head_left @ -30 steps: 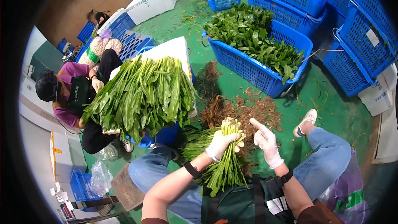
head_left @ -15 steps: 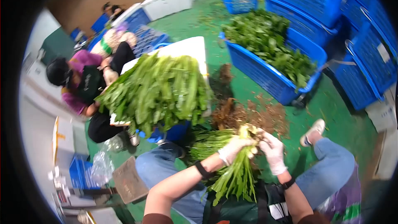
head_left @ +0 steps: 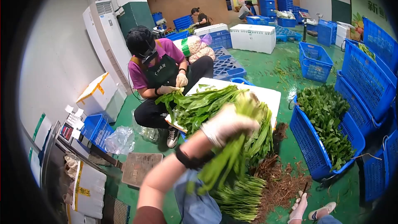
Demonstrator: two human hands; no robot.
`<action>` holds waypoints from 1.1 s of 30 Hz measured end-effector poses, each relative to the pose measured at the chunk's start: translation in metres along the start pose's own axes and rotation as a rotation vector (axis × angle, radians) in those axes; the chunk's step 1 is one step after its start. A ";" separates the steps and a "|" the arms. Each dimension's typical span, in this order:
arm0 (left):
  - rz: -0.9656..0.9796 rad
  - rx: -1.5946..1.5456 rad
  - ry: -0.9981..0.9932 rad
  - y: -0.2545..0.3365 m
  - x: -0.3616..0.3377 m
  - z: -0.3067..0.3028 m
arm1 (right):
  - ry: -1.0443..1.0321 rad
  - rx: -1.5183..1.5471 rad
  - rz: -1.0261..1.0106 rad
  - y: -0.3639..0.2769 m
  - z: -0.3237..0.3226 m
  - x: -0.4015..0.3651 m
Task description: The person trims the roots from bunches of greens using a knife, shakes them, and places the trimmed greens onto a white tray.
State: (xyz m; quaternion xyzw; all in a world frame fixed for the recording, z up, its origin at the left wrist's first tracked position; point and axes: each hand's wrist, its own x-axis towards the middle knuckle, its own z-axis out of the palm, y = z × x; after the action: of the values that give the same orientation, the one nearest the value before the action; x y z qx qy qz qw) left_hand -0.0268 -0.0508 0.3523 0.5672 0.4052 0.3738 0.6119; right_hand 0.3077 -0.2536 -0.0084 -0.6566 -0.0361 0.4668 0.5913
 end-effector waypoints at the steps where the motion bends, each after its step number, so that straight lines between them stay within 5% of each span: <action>1: 0.117 0.211 0.106 0.031 0.004 -0.010 | 0.004 0.005 0.012 0.002 0.003 0.003; 4: 0.256 1.236 0.710 0.070 0.059 -0.044 | -0.003 0.017 0.035 0.001 0.013 0.003; 6: 0.185 1.578 0.772 0.065 0.109 -0.066 | -0.018 0.041 0.064 0.007 0.019 0.008; 11: 0.015 1.542 0.497 -0.027 0.197 -0.102 | -0.086 0.027 0.072 -0.005 0.029 -0.004; 12: -0.144 1.615 0.401 -0.056 0.214 -0.106 | -0.113 -0.033 -0.033 0.004 0.026 0.010; 13: -0.056 1.682 0.449 -0.092 0.218 -0.112 | -0.133 -0.106 -0.118 0.017 0.016 0.016; 16: 0.250 1.744 0.521 -0.174 0.234 -0.149 | -0.073 0.117 0.147 -0.012 0.032 0.001; 20: 0.168 1.570 0.297 -0.154 0.236 -0.174 | -0.059 0.069 0.147 -0.007 0.036 0.005; 24: 0.174 1.569 0.384 -0.124 0.214 -0.136 | -0.108 0.125 0.106 -0.013 0.035 -0.004; 26: 0.285 1.647 0.509 -0.097 0.195 -0.107 | -0.137 0.138 0.090 -0.021 0.030 -0.012; 28: 0.627 1.722 0.616 -0.061 0.151 -0.044 | -0.121 0.142 0.077 -0.027 0.029 -0.017; 30: 1.048 1.570 0.506 -0.043 0.099 0.027 | -0.089 0.179 0.092 -0.029 0.023 -0.015; 33: 1.096 0.978 -0.243 -0.096 0.054 0.102 | -0.064 0.211 0.079 -0.027 0.022 -0.015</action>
State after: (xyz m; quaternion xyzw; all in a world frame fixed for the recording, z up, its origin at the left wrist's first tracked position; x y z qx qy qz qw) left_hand 0.0885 -0.0488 0.2560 0.9328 0.1139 0.3372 0.0562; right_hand 0.2988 -0.2379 0.0251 -0.5766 0.0203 0.5116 0.6367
